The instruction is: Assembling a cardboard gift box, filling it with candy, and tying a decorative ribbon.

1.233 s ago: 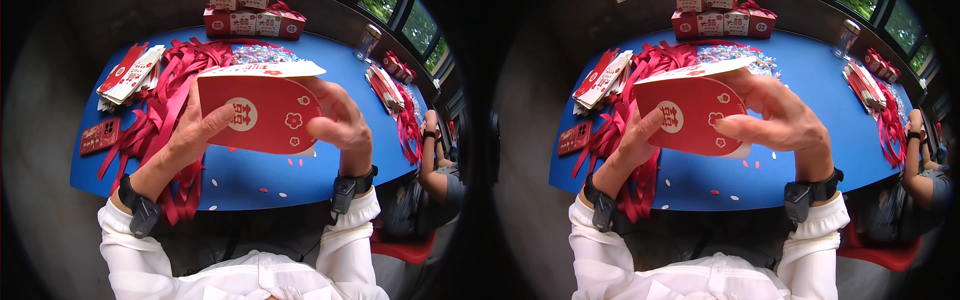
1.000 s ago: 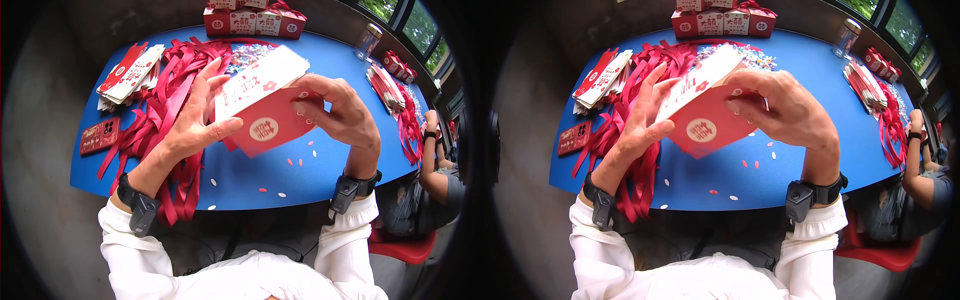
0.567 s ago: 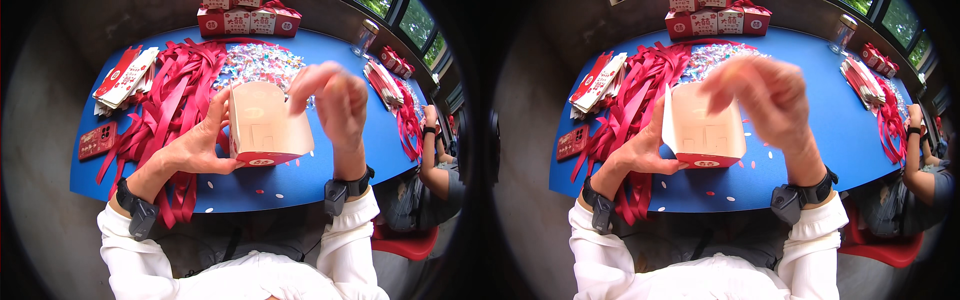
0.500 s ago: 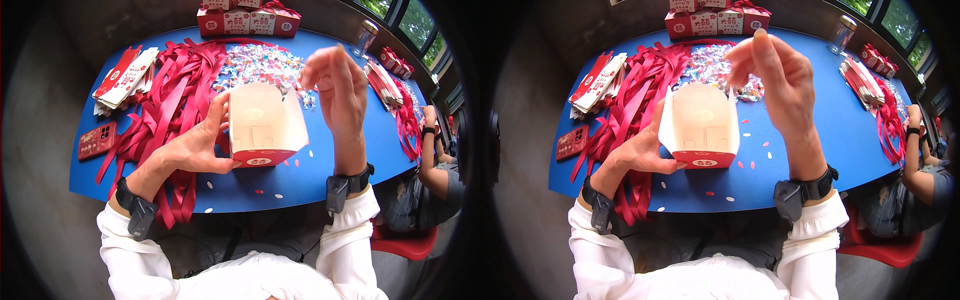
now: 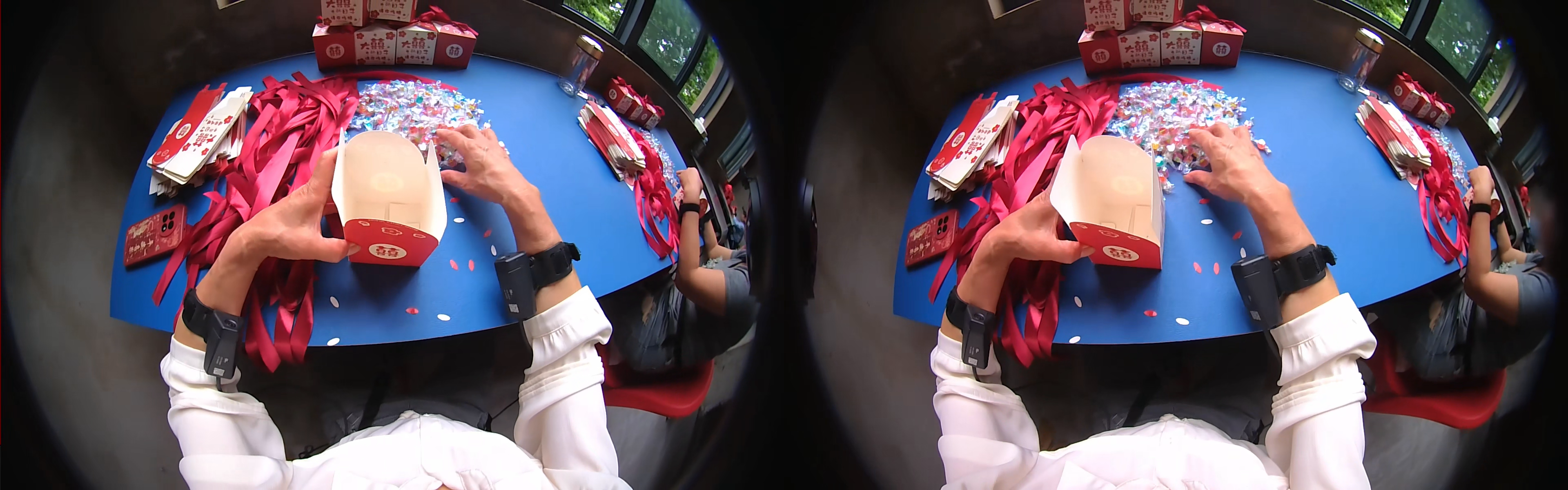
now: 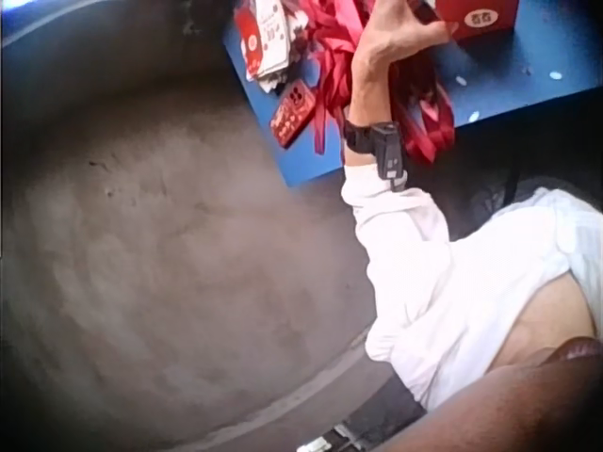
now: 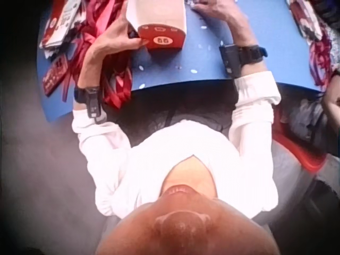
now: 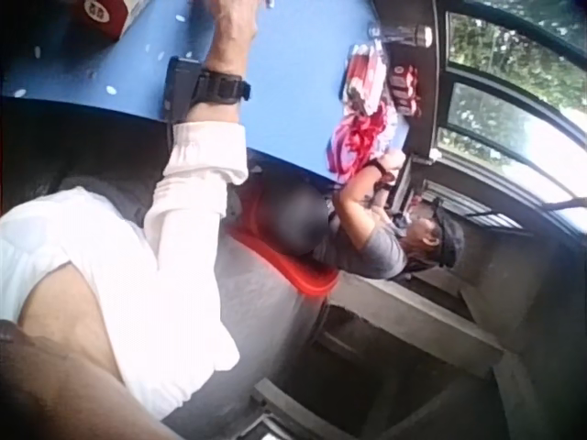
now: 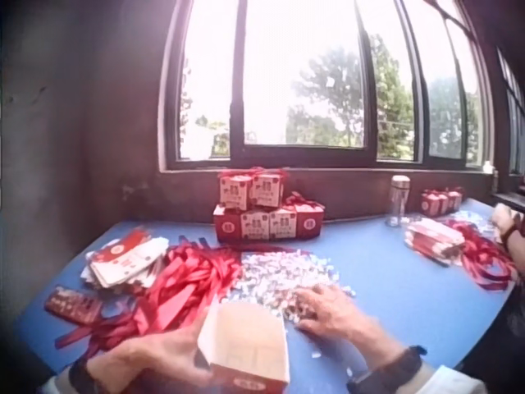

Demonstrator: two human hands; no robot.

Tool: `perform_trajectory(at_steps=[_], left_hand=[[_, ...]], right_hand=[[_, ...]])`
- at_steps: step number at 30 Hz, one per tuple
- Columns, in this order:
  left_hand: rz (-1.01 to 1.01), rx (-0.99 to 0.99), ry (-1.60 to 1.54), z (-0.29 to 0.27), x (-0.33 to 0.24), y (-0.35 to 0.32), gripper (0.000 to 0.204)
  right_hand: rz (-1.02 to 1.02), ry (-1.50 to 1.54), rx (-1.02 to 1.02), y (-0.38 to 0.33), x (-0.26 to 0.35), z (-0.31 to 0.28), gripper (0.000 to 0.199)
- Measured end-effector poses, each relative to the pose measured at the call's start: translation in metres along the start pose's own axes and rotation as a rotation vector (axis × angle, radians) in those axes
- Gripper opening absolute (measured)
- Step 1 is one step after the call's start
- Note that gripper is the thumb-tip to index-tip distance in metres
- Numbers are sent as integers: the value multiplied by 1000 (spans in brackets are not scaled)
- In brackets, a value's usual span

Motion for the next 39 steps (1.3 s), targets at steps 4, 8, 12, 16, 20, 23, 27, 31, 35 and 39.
perform_trajectory(at_steps=[4, 8, 12, 16, 20, 23, 27, 31, 35, 39], left_hand=[[-58, 39, 93, -2, 6, -2, 117], [-138, 124, 126, -4, 7, -3, 119], [-148, 140, 89, -6, 10, -3, 119], [-136, 133, 81, -7, 14, -4, 120], [-103, 124, 99, -9, 10, -2, 121], [-111, 133, 98, -7, 10, -1, 122], [-82, 138, 106, -3, 14, 0, 125], [-20, 113, 126, 3, 15, 3, 132], [21, 101, 124, 7, 15, 6, 134], [46, 54, 113, 6, 13, 4, 132]], right_hand=[[-130, 172, -49, 5, 17, -4, 53], [-95, 301, 117, 6, 15, 2, 38], [-80, 424, 144, 7, 5, -2, 32], [97, 614, 49, 9, -9, 0, 30], [187, 623, 83, 13, -11, -4, 27], [235, 602, 92, 13, -23, -3, 27], [223, 602, 63, 19, -31, 1, 24], [206, 585, 25, 20, -32, 2, 19], [155, 559, -7, 17, -28, 0, 31], [84, 515, -19, 18, -15, 8, 33]])
Point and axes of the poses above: each hand's wrist, its own y-axis towards the middle knuckle, its own z-axis out of the palm, x = y × z, the point moved 7 cm from there along y, towards the middle knuckle, and after that the axes turned 11 degrees about -x, right-handed, at the moved point
